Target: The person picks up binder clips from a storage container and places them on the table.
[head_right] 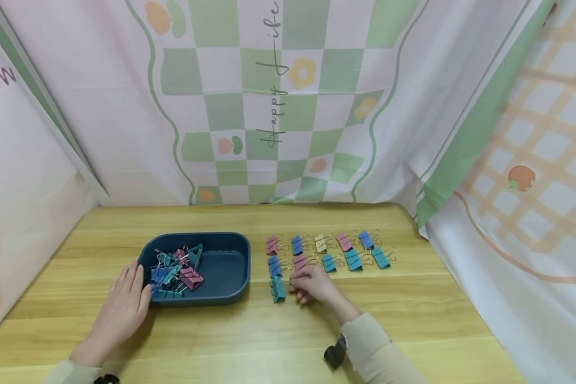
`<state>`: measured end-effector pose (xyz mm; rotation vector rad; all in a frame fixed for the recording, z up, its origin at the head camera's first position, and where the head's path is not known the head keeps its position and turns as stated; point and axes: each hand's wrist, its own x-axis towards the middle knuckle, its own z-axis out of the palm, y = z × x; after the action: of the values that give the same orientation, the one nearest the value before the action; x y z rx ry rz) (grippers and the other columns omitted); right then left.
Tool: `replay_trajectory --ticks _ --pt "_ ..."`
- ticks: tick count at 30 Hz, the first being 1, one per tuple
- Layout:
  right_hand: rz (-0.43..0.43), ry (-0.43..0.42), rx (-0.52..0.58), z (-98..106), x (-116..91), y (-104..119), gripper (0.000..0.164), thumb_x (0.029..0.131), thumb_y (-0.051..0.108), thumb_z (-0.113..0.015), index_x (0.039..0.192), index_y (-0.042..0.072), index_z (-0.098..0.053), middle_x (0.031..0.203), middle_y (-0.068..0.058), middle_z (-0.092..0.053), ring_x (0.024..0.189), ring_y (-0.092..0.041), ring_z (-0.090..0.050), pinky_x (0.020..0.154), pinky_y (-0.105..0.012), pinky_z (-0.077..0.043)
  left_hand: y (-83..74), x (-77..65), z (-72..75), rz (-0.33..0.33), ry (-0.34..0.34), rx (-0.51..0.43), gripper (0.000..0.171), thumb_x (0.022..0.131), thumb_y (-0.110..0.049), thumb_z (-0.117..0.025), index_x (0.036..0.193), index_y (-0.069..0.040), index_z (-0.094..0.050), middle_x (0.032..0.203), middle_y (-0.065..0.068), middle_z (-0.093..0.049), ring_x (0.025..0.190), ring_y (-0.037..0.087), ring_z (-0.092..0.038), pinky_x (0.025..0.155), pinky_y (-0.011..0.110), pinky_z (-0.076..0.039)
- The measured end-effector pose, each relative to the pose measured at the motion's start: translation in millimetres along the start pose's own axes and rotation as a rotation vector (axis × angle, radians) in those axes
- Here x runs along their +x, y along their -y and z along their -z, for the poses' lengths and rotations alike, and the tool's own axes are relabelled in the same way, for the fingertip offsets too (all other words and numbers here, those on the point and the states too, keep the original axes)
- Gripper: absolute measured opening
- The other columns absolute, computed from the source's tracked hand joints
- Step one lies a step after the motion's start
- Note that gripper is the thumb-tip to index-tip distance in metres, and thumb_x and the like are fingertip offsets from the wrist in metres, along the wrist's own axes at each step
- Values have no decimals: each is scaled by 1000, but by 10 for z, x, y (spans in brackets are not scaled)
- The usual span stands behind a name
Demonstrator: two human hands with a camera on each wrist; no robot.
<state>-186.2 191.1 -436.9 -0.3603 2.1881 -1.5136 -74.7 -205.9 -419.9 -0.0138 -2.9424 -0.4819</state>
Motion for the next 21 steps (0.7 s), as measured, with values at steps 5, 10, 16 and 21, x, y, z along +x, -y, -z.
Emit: replay_trajectory --ticks 5,10,16,21 --pt "10 8 -55 24 -15 4 21 88 3 -57 102 -12 -59 81 -15 -65 58 -19 -60 55 -35 -55 0 -3 0 1 -3 -7 56 99 -22 -34 135 19 -23 142 36 -16 130 49 -14 104 58 -14" --pt "4 4 -116 36 -39 18 20 87 3 -58 99 -12 -61 75 -12 -63 57 -18 -59 54 -34 -55 5 1 -6 5 5 -9 56 99 -22 -33 135 19 -23 143 35 -15 131 49 -13 105 58 -13" --pt "-4 -15 -144 50 -60 38 20 87 6 -60 98 -10 -63 73 -11 -61 58 -19 -59 55 -36 -55 14 6 -14 1 7 -1 56 99 -23 -32 135 19 -22 142 36 -15 131 48 -13 104 58 -13" --pt "-23 -23 -174 64 -51 38 18 87 6 -60 97 -8 -65 72 -10 -61 58 -19 -59 55 -35 -54 24 8 -20 8 18 -3 57 100 -24 -31 137 18 -21 143 35 -14 131 48 -12 105 57 -12"
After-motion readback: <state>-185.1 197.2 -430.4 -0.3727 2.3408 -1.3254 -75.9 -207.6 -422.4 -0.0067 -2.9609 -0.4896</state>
